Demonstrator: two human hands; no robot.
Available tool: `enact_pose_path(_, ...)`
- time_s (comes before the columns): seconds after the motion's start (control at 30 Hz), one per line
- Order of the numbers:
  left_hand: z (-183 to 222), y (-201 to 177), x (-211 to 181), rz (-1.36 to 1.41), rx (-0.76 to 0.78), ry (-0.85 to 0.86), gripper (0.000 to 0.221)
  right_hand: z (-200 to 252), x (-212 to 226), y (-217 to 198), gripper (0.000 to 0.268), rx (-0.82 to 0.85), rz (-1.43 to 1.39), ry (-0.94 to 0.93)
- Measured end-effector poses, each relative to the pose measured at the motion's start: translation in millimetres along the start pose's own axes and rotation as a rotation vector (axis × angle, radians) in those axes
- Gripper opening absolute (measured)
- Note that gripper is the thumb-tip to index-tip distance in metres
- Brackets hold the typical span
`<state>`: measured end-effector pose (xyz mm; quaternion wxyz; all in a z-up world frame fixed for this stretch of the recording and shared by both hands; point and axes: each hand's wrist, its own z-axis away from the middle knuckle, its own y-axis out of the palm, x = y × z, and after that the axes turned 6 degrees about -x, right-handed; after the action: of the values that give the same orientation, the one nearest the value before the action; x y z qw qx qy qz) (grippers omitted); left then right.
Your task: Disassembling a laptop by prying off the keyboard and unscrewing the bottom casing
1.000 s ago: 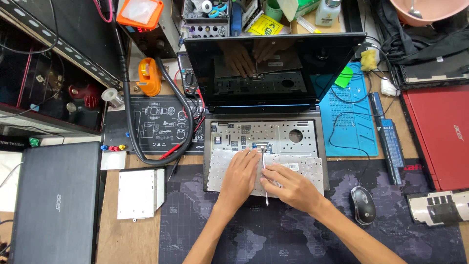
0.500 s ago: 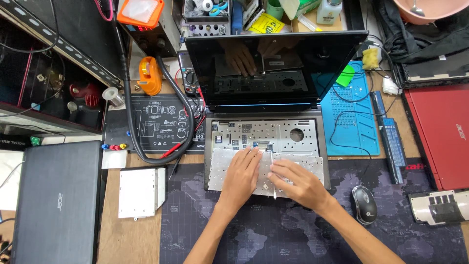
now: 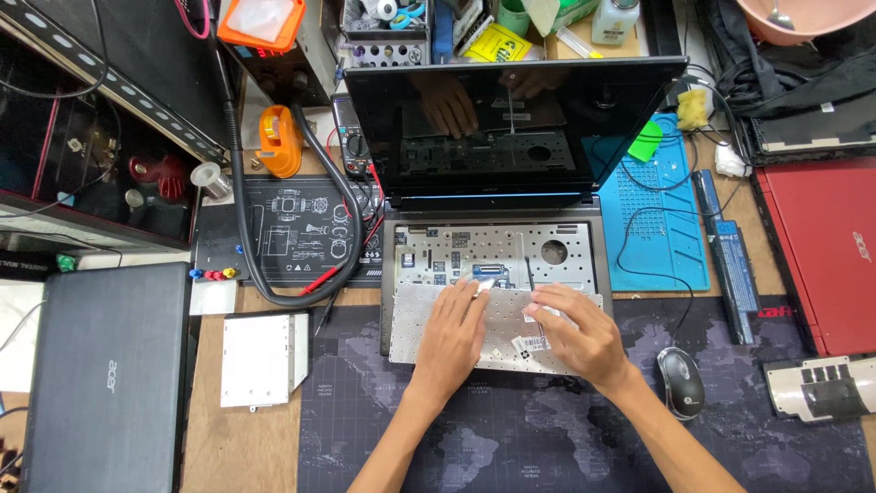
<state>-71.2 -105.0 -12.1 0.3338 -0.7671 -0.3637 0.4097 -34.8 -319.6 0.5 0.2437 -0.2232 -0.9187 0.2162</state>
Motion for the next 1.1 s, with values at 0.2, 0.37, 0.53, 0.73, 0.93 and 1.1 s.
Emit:
enact_pose_path(0.2,-10.1,5.8,1.9,0.085,-0.027,-0.083,0.047,-14.5,13.0,1.9,0.017,-0.043,-0.028,-0.037)
enact_pose_path(0.37,-28.8,7.8,6.7,0.123,-0.017,-0.095,0.051,-23.1,15.9,1.3,0.017,-0.066,-0.041,-0.032)
enact_pose_path(0.53,-33.5,10.6,9.1,0.103,-0.075,-0.051,0.047,-25.4,8.0,-3.6,0.015,-0.093,-0.046,-0.039)
enact_pose_path(0.73,-27.2,20.9,14.6,0.126,-0.143,-0.05,0.03,-27.8,-34.0,1.6,0.003,-0.087,0.106,0.069)
enact_pose_path(0.93,-18.9,46.2,30.2,-0.074,-0.163,0.052,0.022,-114.0,-33.9,-9.4,0.014,-0.05,0.159,0.101)
enact_pose_path(1.1,-33.9,42.3,32.4,-0.087,-0.148,0.069,0.021,-162.7,-37.5,-0.2,0.024,-0.037,0.214,0.089)
